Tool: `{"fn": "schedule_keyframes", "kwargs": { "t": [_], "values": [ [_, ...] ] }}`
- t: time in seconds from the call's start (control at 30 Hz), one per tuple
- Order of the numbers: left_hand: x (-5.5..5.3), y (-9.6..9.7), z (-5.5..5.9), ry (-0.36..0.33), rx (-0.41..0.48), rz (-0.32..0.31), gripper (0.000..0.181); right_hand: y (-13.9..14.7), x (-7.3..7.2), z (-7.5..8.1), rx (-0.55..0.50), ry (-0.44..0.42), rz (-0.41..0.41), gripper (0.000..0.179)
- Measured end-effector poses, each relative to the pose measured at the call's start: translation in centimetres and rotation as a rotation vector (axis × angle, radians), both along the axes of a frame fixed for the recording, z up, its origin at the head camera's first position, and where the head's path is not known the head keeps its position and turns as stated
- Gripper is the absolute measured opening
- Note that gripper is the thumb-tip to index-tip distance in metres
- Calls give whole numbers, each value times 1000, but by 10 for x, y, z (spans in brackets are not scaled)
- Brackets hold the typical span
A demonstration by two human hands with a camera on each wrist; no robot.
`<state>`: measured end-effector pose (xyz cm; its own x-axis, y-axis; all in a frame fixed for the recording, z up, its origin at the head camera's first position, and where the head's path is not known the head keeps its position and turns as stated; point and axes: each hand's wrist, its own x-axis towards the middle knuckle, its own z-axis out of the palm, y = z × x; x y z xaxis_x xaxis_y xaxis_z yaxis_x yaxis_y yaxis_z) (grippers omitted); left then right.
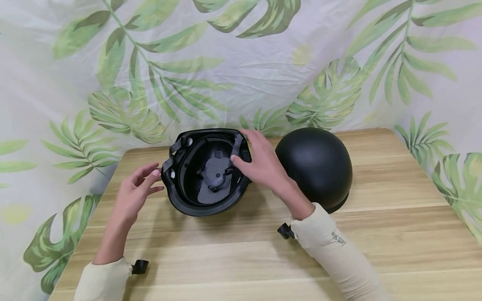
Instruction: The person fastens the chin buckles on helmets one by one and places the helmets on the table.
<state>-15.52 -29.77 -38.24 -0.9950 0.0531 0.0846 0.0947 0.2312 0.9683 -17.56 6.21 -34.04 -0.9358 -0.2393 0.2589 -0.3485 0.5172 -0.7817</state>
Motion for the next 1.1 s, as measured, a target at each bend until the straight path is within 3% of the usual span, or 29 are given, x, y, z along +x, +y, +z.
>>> {"fn": "schedule_keyframes", "kwargs": {
  "t": [0.23,0.67,0.83,0.97,1.1],
  "values": [
    [-7,-7,-6,7,66,-31,52,-13,1,11,82,55,81,68],
    [-28,-17,-29,-111,431,-170,32,-41,-19,14,305,-19,297,64],
    [-31,-17,-35,-57,487,-193,33,-56,-27,15,398,-61,382,61],
    [-34,-17,-38,31,462,-194,40,-67,-32,13,481,-115,422,59],
    [-38,-20,-42,79,410,-245,49,-76,-36,10,549,-154,449,58]
  ]
}}
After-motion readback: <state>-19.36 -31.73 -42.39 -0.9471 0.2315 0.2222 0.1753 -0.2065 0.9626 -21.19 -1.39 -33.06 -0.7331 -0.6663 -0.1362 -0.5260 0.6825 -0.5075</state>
